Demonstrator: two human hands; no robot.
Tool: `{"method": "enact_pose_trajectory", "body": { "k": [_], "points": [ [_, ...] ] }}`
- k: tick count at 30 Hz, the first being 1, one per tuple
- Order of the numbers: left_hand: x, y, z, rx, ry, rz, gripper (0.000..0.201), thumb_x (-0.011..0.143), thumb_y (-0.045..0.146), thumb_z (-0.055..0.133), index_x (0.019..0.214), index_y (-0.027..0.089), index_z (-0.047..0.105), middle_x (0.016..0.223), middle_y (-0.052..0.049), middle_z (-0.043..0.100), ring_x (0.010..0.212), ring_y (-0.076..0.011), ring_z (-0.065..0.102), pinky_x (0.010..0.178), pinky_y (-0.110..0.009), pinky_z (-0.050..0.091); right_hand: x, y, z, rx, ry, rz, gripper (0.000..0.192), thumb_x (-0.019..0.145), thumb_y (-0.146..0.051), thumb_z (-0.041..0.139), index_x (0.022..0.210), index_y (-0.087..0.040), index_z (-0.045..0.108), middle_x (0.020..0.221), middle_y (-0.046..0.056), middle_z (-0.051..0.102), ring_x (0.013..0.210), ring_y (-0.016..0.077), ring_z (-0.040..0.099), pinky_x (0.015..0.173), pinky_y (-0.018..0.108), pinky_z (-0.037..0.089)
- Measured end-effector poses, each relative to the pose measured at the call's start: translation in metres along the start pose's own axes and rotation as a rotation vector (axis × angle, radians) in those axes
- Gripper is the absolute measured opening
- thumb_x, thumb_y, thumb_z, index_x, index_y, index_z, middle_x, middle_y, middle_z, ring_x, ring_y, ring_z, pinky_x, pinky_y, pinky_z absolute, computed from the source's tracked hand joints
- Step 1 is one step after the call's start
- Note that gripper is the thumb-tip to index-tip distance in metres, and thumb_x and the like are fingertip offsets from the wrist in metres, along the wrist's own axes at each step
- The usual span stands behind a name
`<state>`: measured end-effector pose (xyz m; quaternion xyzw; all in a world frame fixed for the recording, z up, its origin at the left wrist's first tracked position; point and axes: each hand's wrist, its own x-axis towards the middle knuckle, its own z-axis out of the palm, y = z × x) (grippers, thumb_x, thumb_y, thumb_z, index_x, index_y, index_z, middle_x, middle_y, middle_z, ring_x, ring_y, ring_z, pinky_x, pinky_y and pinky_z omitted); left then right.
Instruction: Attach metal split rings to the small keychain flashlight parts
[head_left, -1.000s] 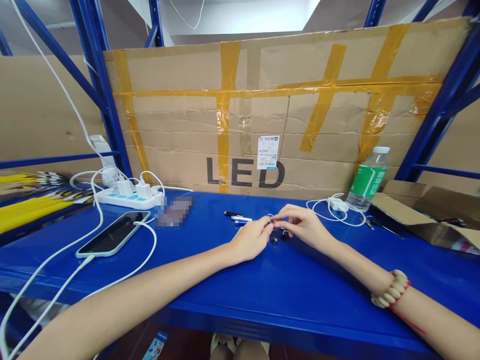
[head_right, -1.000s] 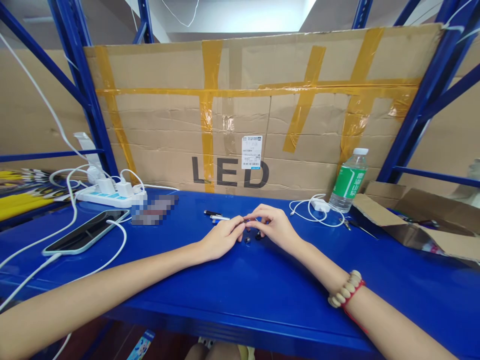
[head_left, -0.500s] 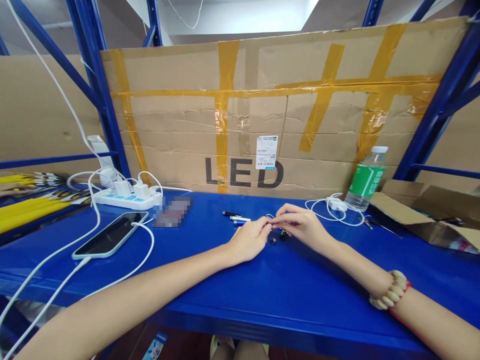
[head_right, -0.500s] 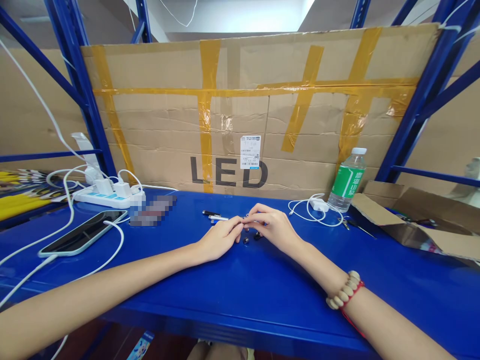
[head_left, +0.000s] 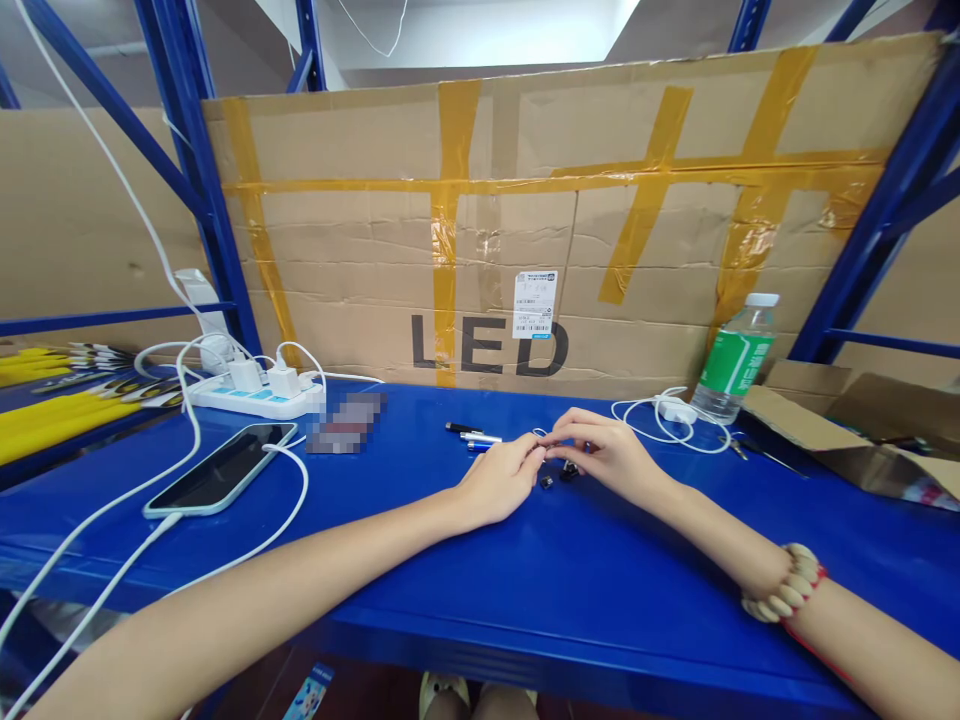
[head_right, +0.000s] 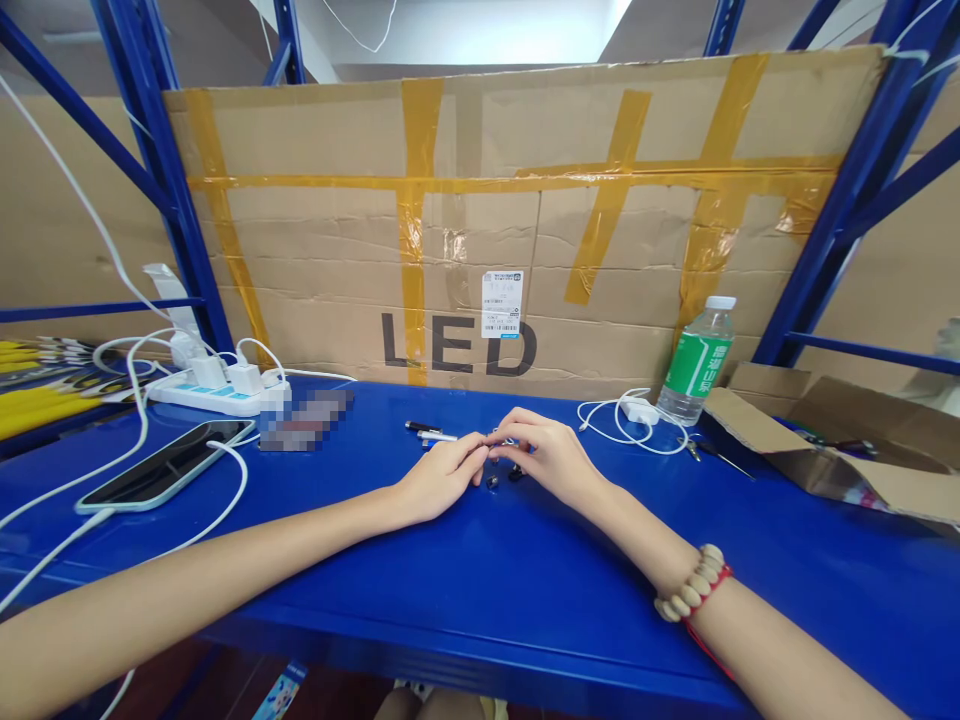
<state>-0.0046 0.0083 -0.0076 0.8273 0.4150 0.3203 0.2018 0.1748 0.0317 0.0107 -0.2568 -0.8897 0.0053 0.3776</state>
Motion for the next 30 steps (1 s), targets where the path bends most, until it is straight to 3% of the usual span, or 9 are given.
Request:
{"method": "enact_pose_trajectory", "body": {
  "k": [9,15,25,30],
  "points": [
    [-0.001,0.006,-0.002,-0.07,0.01,0.022,0.028,0.091,0.031,0.026,0.085,0.019,0.05,0.066,0.003,0.053,0.062,-0.0119,0.051,0.062,-0.023,0.037,0.001,-0.004,-0.002,0.041,0.02,0.038,0.02,0.08,-0.032,0.055,0.077,-0.016,0.067,0.076,0.004,0.059,0.05,0.0072,0.047,0.049,0.022,0.042],
    [0.0,0.007,-0.004,-0.05,0.044,0.03,0.025,0.091,0.029,0.027,0.081,0.019,0.047,0.068,0.002,0.05,0.066,-0.0124,0.05,0.063,-0.023,0.035,0.003,-0.004,0.0,0.096,0.053,0.144,0.021,0.077,-0.035,0.059,0.076,-0.016,0.066,0.074,0.003,0.059,0.049,0.0073,0.048,0.049,0.023,0.041],
    [0.002,0.005,-0.002,-0.032,0.037,0.091,0.022,0.091,0.025,0.027,0.095,0.018,0.048,0.074,0.0,0.053,0.073,-0.0137,0.05,0.071,-0.025,0.036,0.001,-0.011,0.004,0.364,0.068,0.407,0.027,0.075,-0.042,0.058,0.076,-0.015,0.06,0.081,0.003,0.059,0.042,0.005,0.05,0.04,0.021,0.042],
    [0.002,0.004,-0.001,0.001,0.035,0.117,0.023,0.091,0.024,0.029,0.093,0.017,0.05,0.074,0.0,0.055,0.075,-0.0141,0.051,0.073,-0.025,0.037,0.0,-0.014,0.006,0.452,0.039,0.505,0.028,0.075,-0.043,0.057,0.08,-0.015,0.058,0.067,0.0,0.059,0.04,0.0052,0.048,0.037,0.018,0.039]
  ]
}}
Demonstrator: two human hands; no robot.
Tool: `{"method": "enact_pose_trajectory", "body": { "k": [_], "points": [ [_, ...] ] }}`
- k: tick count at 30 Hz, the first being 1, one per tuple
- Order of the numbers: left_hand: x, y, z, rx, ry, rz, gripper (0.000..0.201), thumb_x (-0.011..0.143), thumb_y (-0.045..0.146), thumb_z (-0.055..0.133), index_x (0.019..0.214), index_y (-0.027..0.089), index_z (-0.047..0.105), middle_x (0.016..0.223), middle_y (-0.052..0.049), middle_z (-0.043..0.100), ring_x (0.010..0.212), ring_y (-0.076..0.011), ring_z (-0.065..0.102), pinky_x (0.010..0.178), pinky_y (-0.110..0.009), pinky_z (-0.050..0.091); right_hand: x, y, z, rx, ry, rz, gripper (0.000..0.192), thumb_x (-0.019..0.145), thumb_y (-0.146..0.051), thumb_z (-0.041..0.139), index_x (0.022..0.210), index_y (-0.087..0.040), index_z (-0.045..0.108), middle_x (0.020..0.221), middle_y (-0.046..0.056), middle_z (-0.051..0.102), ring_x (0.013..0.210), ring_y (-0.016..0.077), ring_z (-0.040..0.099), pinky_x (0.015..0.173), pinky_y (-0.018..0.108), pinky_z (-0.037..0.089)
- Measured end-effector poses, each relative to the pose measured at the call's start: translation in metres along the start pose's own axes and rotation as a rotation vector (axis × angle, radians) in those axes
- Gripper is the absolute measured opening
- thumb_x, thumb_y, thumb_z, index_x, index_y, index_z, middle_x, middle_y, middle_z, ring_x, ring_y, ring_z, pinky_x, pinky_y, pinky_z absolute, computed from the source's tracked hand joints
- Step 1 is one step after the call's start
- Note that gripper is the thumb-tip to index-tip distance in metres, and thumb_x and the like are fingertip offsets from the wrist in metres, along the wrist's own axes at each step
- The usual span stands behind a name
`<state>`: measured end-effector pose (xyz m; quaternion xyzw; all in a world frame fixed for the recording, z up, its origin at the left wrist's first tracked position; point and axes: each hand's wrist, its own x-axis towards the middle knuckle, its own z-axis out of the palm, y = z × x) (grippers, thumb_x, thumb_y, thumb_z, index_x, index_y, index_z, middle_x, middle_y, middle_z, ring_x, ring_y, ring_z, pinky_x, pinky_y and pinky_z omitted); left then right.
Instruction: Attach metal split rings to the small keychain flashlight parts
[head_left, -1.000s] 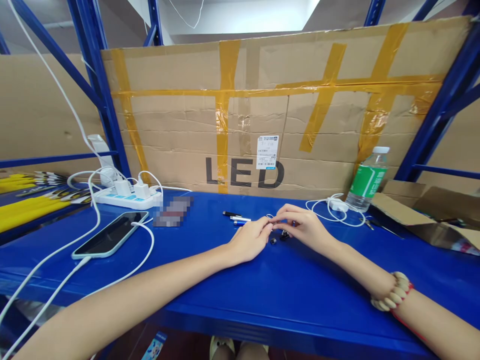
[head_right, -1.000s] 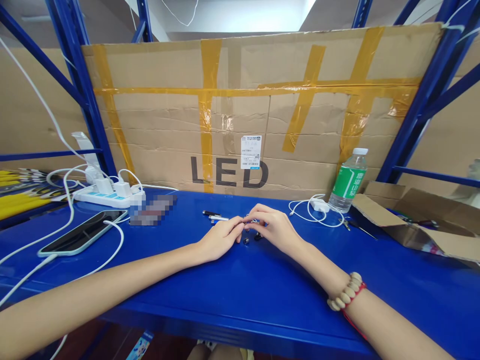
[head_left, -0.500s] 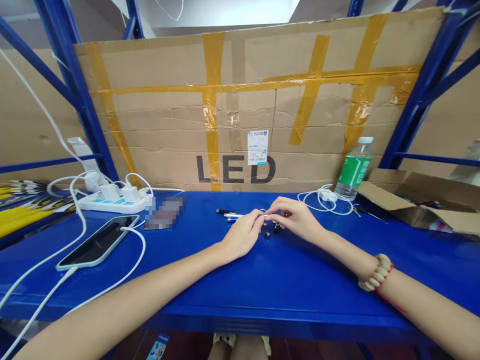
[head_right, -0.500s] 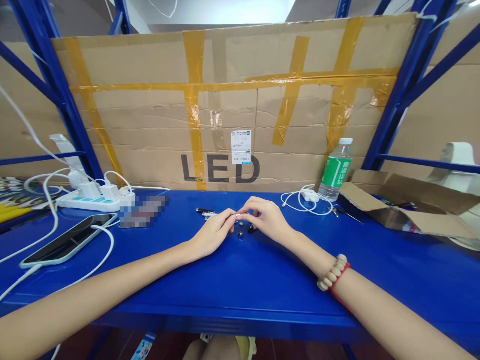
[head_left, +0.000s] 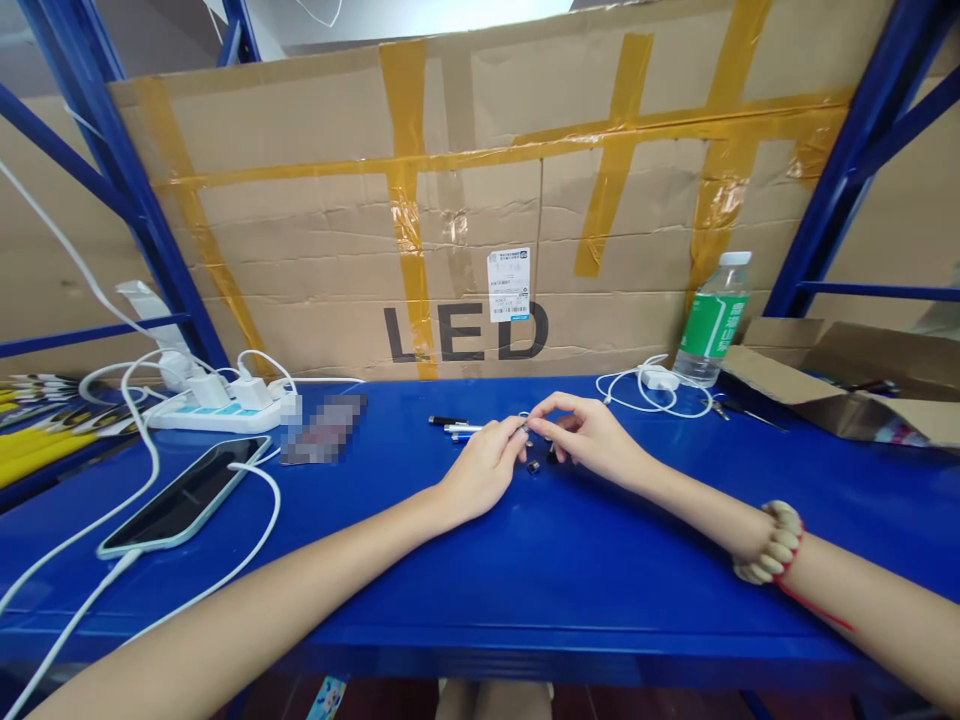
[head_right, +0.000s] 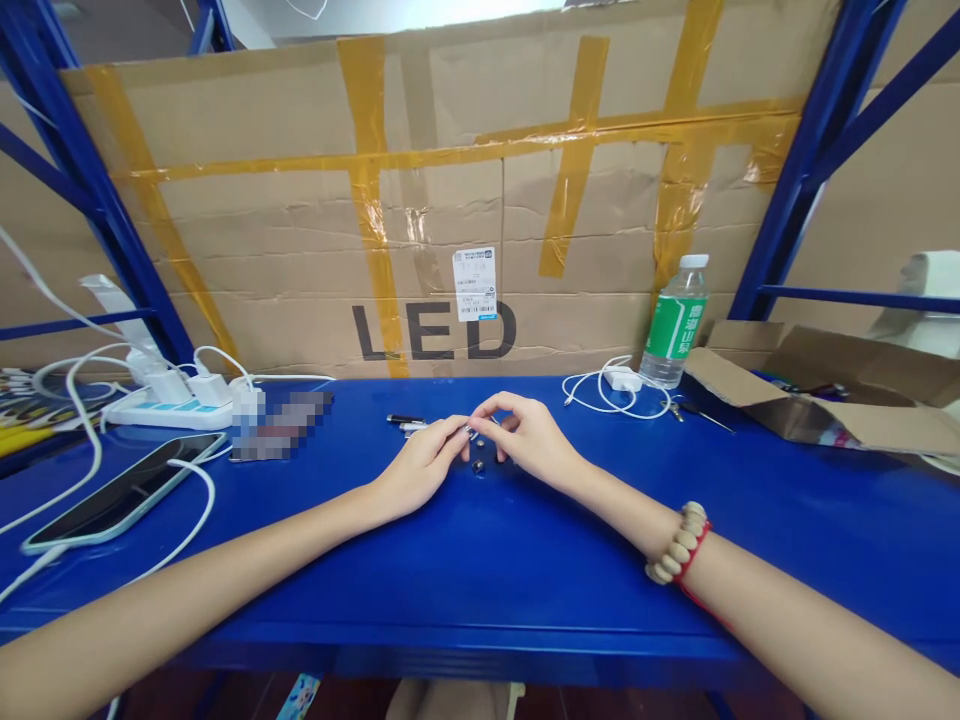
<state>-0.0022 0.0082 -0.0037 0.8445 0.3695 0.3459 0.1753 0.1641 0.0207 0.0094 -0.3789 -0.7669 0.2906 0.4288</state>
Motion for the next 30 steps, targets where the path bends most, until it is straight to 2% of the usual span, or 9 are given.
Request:
{"method": "enact_pose_trajectory", "body": {
  "k": [7,13,21,30],
  "points": [
    [-0.001,-0.001,0.0,-0.093,-0.052,0.0,0.021,0.091,0.022,0.029,0.09,0.017,0.049,0.073,0.001,0.056,0.068,-0.0114,0.053,0.068,-0.022,0.04,0.004,0.005,-0.005,0.091,-0.137,0.181,0.033,0.067,-0.045,0.065,0.074,-0.014,0.058,0.043,-0.005,0.05,0.038,0.0055,0.044,0.036,0.016,0.036],
    [-0.001,0.001,-0.001,-0.085,-0.077,0.029,0.021,0.091,0.023,0.029,0.097,0.018,0.049,0.076,0.0,0.057,0.072,-0.0117,0.055,0.07,-0.022,0.042,0.009,0.01,-0.012,0.136,-0.181,0.245,0.033,0.061,-0.045,0.069,0.069,-0.014,0.06,0.047,-0.003,0.053,0.04,0.0059,0.044,0.037,0.018,0.034],
    [0.0,0.003,-0.001,-0.051,-0.061,0.054,0.02,0.09,0.021,0.033,0.087,0.016,0.052,0.073,0.0,0.058,0.07,-0.0112,0.055,0.071,-0.022,0.041,0.008,0.011,-0.014,0.125,-0.171,0.238,0.027,0.059,-0.039,0.07,0.067,-0.014,0.062,0.048,-0.003,0.052,0.042,0.0052,0.044,0.039,0.018,0.035],
    [0.0,-0.002,0.001,0.046,-0.066,0.053,0.022,0.091,0.025,0.032,0.09,0.018,0.053,0.075,0.002,0.059,0.07,-0.0123,0.057,0.072,-0.024,0.041,0.01,0.015,-0.019,0.048,-0.187,0.244,0.028,0.059,-0.041,0.07,0.066,-0.014,0.064,0.05,-0.003,0.053,0.038,0.0028,0.04,0.038,0.019,0.032]
  ]
}}
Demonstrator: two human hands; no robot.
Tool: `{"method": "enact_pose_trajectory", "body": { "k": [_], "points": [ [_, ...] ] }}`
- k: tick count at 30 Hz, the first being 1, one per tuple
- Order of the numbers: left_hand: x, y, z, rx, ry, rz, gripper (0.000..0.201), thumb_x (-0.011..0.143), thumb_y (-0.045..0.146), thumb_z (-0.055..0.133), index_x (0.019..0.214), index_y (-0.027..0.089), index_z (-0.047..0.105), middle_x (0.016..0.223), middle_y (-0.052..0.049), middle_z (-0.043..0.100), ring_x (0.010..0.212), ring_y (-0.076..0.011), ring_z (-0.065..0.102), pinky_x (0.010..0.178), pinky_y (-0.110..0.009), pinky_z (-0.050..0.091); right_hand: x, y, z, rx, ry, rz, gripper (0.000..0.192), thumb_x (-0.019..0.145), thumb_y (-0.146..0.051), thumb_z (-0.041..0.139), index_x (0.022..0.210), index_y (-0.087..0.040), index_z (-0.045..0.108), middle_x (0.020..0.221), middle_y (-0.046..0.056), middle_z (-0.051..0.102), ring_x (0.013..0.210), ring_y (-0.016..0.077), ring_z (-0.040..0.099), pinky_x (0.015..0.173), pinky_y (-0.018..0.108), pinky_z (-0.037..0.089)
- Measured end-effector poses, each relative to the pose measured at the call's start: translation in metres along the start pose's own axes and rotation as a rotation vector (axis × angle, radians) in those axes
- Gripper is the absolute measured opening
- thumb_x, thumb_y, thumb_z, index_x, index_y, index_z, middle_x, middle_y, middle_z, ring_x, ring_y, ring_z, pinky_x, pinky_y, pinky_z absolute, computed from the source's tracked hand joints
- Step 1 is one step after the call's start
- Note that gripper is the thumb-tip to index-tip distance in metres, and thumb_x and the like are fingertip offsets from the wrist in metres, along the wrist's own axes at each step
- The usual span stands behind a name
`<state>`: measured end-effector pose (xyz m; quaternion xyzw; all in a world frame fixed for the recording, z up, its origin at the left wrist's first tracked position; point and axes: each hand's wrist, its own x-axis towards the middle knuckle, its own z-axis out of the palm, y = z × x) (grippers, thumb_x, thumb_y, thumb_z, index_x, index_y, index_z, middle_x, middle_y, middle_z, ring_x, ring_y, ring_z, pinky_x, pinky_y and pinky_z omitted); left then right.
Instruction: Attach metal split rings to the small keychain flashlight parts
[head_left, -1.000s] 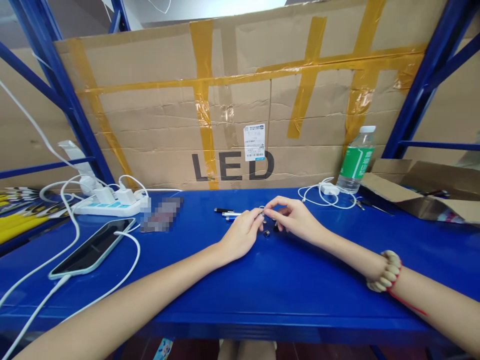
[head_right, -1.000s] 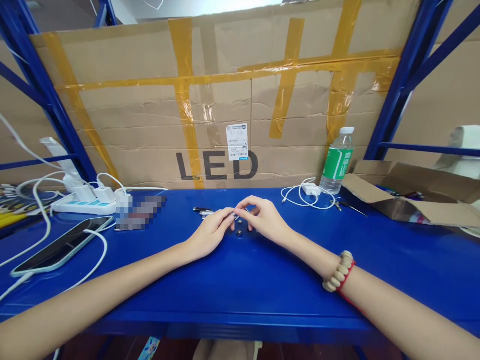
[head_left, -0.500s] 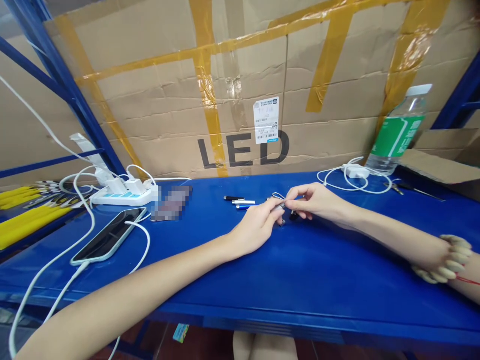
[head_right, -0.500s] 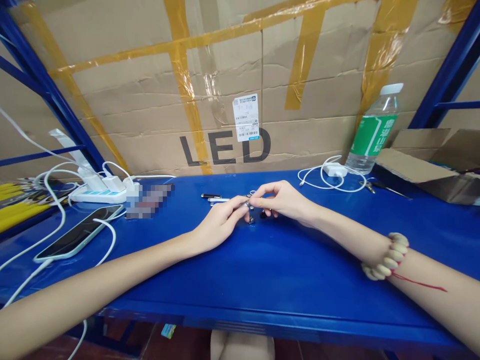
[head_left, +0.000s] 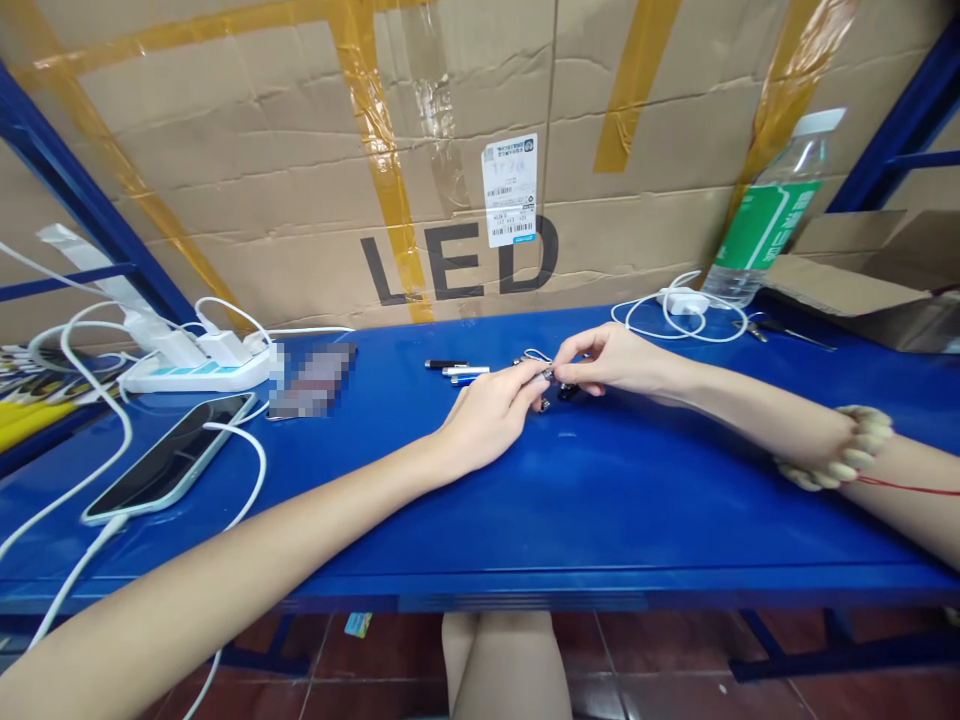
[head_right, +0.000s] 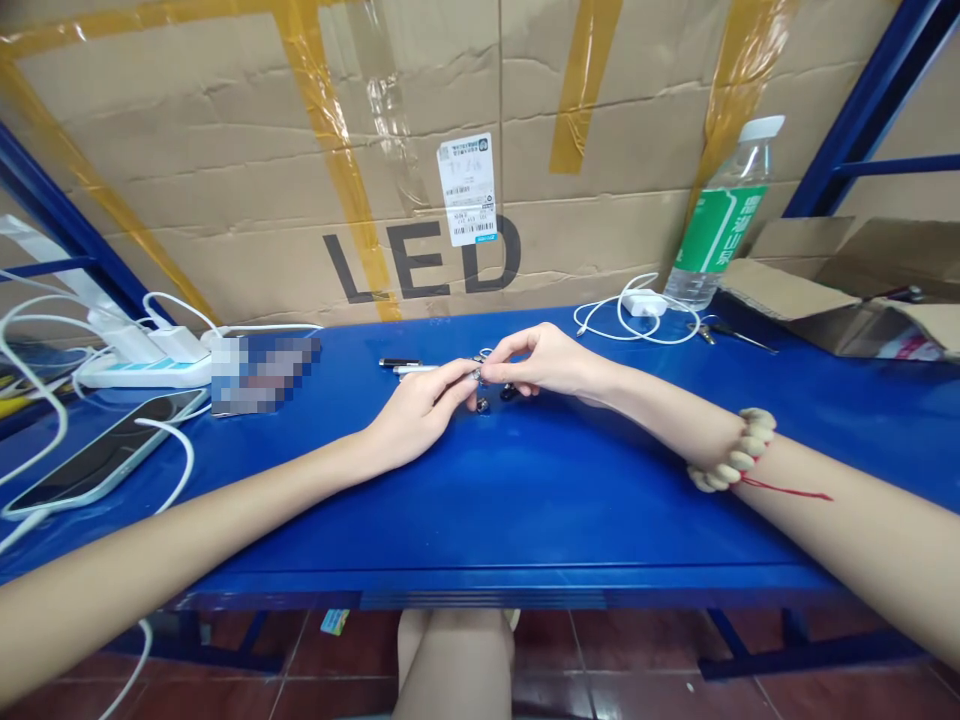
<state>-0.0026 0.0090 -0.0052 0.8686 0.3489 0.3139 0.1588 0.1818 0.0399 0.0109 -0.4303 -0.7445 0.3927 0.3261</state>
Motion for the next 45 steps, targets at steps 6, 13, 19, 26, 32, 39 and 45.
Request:
{"method": "enact_pose_trajectory", "body": {
  "k": [6,13,19,26,32,39,45],
  "points": [
    [-0.0002,0.0008,-0.0001,-0.01,-0.018,0.011,0.023,0.09,0.024,0.031,0.091,0.018,0.053,0.075,0.001,0.059,0.069,-0.0126,0.055,0.07,-0.024,0.041,0.0004,-0.0003,-0.0023,-0.081,0.024,-0.01,0.028,0.058,-0.042,0.07,0.061,-0.015,0.062,0.047,-0.003,0.052,0.039,0.0037,0.04,0.039,0.019,0.031],
    [-0.0008,0.0013,-0.0012,-0.027,-0.068,0.03,0.023,0.09,0.024,0.03,0.083,0.017,0.051,0.072,0.001,0.057,0.067,-0.0123,0.054,0.068,-0.024,0.041,0.0019,0.0066,-0.0055,-0.174,-0.065,-0.034,0.029,0.064,-0.044,0.065,0.059,-0.016,0.06,0.04,-0.005,0.048,0.037,0.0043,0.04,0.038,0.019,0.029],
    [-0.0012,0.0014,-0.0022,-0.049,-0.077,0.055,0.024,0.091,0.024,0.03,0.083,0.017,0.051,0.072,0.001,0.057,0.067,-0.0117,0.054,0.069,-0.023,0.04,0.0017,0.0041,-0.0061,-0.211,-0.105,-0.041,0.034,0.066,-0.045,0.063,0.05,-0.016,0.054,0.037,-0.006,0.045,0.036,0.004,0.039,0.039,0.019,0.029],
    [-0.0002,0.0012,-0.0025,-0.04,-0.076,0.061,0.025,0.09,0.025,0.03,0.083,0.017,0.052,0.072,0.0,0.058,0.068,-0.0124,0.054,0.069,-0.024,0.041,0.0005,0.0031,-0.0051,-0.206,-0.098,-0.037,0.035,0.065,-0.047,0.062,0.052,-0.015,0.055,0.036,-0.006,0.045,0.036,0.0043,0.039,0.038,0.019,0.027],
    [0.0011,-0.0024,-0.0004,-0.005,-0.067,0.063,0.023,0.09,0.025,0.032,0.091,0.017,0.054,0.071,0.001,0.059,0.067,-0.0121,0.054,0.067,-0.023,0.04,0.0005,0.0033,-0.006,-0.183,-0.074,-0.07,0.033,0.064,-0.044,0.064,0.052,-0.014,0.056,0.037,-0.006,0.045,0.036,0.003,0.037,0.037,0.018,0.026],
    [0.0035,0.0017,-0.0005,0.019,-0.059,0.059,0.023,0.089,0.025,0.032,0.091,0.016,0.053,0.07,0.001,0.058,0.065,-0.0114,0.053,0.066,-0.022,0.04,-0.0009,0.0049,-0.0076,-0.101,-0.09,-0.124,0.031,0.064,-0.041,0.065,0.056,-0.013,0.057,0.042,-0.006,0.048,0.037,0.0028,0.04,0.037,0.017,0.029],
    [0.004,0.007,-0.0009,0.025,-0.056,0.041,0.024,0.089,0.025,0.033,0.095,0.015,0.054,0.069,0.001,0.058,0.063,-0.0106,0.053,0.067,-0.021,0.04,-0.0021,0.006,-0.0064,-0.098,-0.037,-0.149,0.03,0.063,-0.04,0.066,0.056,-0.012,0.057,0.041,-0.006,0.046,0.037,0.0026,0.04,0.037,0.017,0.027]
  ]
}}
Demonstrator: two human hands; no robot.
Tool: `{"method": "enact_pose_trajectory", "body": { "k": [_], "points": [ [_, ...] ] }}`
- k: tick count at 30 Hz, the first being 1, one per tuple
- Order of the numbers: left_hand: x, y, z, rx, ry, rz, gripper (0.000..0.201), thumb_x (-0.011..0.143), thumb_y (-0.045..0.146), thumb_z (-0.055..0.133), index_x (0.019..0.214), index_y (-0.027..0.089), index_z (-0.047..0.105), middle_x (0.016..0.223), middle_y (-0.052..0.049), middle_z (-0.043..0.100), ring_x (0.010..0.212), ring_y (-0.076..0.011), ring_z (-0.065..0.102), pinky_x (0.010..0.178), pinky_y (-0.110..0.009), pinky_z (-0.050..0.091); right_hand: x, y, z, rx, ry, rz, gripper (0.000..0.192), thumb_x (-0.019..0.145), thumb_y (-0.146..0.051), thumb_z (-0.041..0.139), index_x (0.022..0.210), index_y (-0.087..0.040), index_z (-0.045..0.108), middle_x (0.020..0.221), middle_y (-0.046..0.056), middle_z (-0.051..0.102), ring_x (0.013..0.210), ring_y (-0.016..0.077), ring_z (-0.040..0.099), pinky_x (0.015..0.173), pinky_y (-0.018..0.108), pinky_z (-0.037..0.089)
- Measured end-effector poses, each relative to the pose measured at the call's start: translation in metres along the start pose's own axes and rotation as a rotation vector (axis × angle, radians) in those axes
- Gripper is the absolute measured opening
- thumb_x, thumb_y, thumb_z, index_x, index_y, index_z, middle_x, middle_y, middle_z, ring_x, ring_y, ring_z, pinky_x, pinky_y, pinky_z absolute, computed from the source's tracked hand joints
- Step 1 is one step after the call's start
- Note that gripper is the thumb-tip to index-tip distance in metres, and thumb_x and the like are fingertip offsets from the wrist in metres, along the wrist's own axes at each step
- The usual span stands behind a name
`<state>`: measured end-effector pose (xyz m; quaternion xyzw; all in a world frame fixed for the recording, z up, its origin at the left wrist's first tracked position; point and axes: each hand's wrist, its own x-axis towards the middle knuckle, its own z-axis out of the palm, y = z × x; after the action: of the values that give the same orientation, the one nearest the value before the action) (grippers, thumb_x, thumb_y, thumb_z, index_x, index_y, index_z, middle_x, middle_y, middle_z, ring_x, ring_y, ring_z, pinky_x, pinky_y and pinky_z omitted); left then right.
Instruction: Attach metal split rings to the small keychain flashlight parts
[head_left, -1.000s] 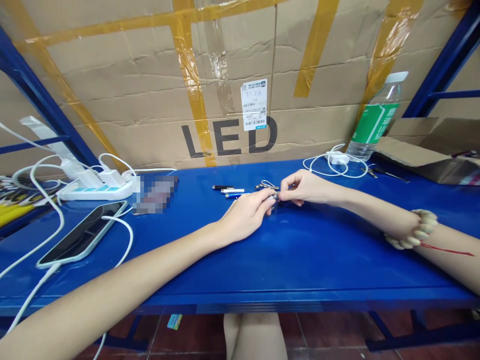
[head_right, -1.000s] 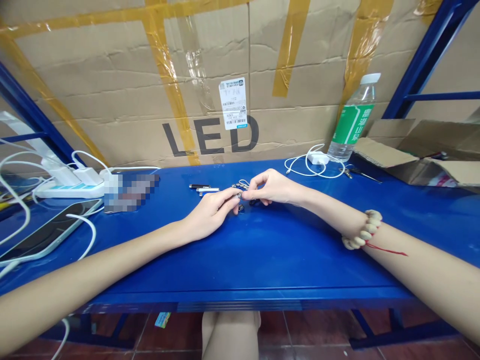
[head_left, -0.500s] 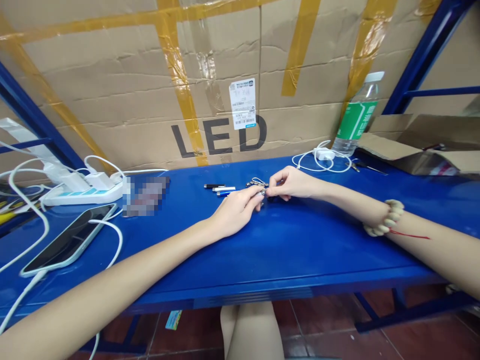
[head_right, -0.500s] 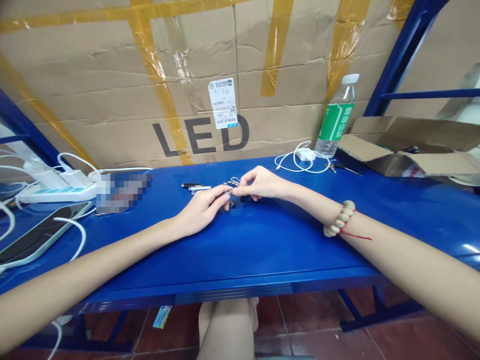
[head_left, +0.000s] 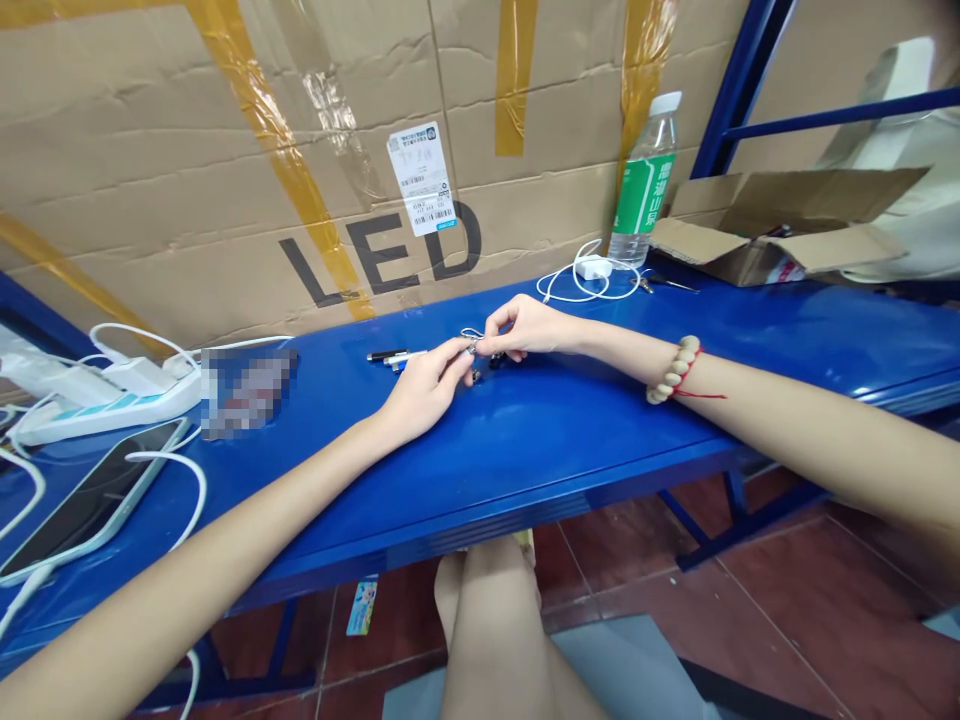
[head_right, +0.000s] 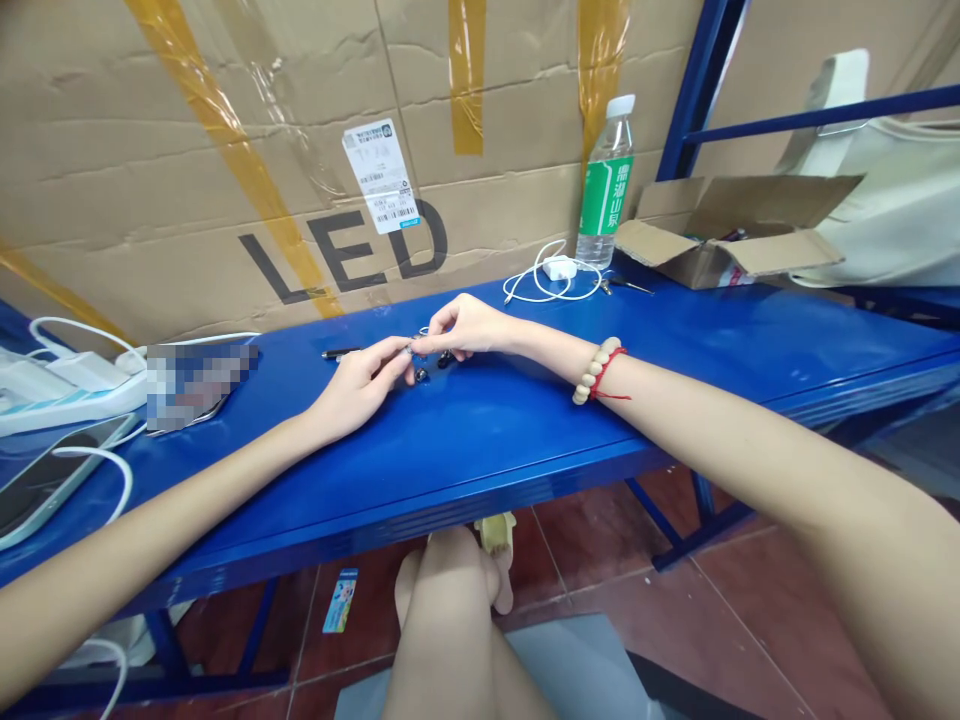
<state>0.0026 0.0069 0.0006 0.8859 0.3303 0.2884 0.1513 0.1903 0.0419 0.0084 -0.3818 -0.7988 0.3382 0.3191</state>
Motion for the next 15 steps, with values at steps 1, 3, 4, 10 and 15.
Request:
{"method": "enact_pose_trajectory", "body": {
  "k": [1,3,4,10,15],
  "points": [
    [0.0001,0.0006,-0.0001,-0.002,0.002,-0.005,0.024,0.089,0.025,0.033,0.096,0.014,0.054,0.069,0.001,0.058,0.064,-0.0107,0.053,0.068,-0.021,0.04,0.0,0.0,-0.0002,-0.005,0.008,-0.003,0.03,0.063,-0.04,0.066,0.056,-0.012,0.057,0.041,-0.006,0.046,0.037,0.0024,0.04,0.037,0.017,0.028],
    [0.0002,0.0015,-0.0003,0.001,0.006,-0.004,0.024,0.089,0.024,0.033,0.096,0.014,0.053,0.069,0.001,0.058,0.065,-0.0109,0.053,0.068,-0.022,0.04,0.0,0.0,-0.0017,-0.007,0.009,-0.001,0.03,0.063,-0.04,0.067,0.057,-0.012,0.057,0.042,-0.006,0.047,0.037,0.0023,0.04,0.037,0.017,0.028],
    [0.0001,0.0019,-0.0003,0.005,0.005,0.006,0.024,0.089,0.024,0.033,0.096,0.014,0.053,0.07,0.001,0.058,0.065,-0.011,0.053,0.068,-0.022,0.04,-0.0001,0.0,-0.0028,-0.006,-0.007,0.005,0.03,0.063,-0.04,0.066,0.057,-0.011,0.058,0.043,-0.006,0.048,0.038,0.0025,0.041,0.037,0.017,0.028],
    [-0.0021,0.0019,0.0008,0.021,-0.03,0.088,0.023,0.089,0.025,0.033,0.094,0.015,0.053,0.073,0.0,0.055,0.066,-0.0117,0.052,0.067,-0.022,0.04,-0.0019,0.0012,-0.0083,-0.023,-0.161,0.038,0.029,0.062,-0.04,0.066,0.06,-0.012,0.059,0.045,-0.005,0.051,0.039,0.004,0.045,0.038,0.017,0.032],
    [-0.004,0.0001,0.0001,0.001,-0.03,0.073,0.021,0.089,0.023,0.035,0.097,0.016,0.053,0.072,0.0,0.055,0.065,-0.0113,0.052,0.066,-0.022,0.04,-0.0022,0.0021,-0.0051,-0.025,-0.184,0.03,0.031,0.065,-0.042,0.064,0.057,-0.012,0.058,0.044,-0.005,0.05,0.038,0.0046,0.045,0.037,0.017,0.033]
  ]
}}
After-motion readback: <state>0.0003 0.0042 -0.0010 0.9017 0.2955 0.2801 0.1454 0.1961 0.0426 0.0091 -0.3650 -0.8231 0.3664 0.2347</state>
